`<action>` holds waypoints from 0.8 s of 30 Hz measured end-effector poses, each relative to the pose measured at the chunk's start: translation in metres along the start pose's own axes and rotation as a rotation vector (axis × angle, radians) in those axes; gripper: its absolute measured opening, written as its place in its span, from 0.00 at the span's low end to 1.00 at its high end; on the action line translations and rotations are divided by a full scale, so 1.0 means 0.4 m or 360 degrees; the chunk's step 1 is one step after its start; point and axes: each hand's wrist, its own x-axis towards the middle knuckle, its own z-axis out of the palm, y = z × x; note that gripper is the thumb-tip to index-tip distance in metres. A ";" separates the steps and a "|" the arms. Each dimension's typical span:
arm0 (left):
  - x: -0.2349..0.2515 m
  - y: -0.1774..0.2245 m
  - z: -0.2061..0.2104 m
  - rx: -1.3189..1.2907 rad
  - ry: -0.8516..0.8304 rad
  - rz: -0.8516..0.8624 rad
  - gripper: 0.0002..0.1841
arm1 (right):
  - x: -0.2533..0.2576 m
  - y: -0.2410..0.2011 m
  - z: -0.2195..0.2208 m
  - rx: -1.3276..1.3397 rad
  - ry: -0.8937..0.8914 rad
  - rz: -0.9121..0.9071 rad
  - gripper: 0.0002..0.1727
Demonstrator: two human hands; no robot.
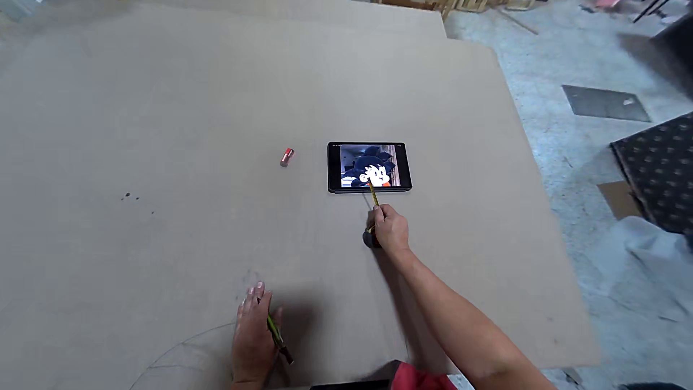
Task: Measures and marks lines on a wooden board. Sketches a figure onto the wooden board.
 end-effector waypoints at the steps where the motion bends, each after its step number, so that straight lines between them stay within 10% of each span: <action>1: -0.002 -0.003 0.002 -0.0013 0.0016 0.0018 0.30 | 0.008 0.003 0.005 0.0043 0.0066 -0.0060 0.20; 24: -0.012 -0.039 0.020 -0.0092 -0.0044 0.0025 0.27 | 0.127 -0.009 0.052 -0.0163 0.0084 -0.0220 0.16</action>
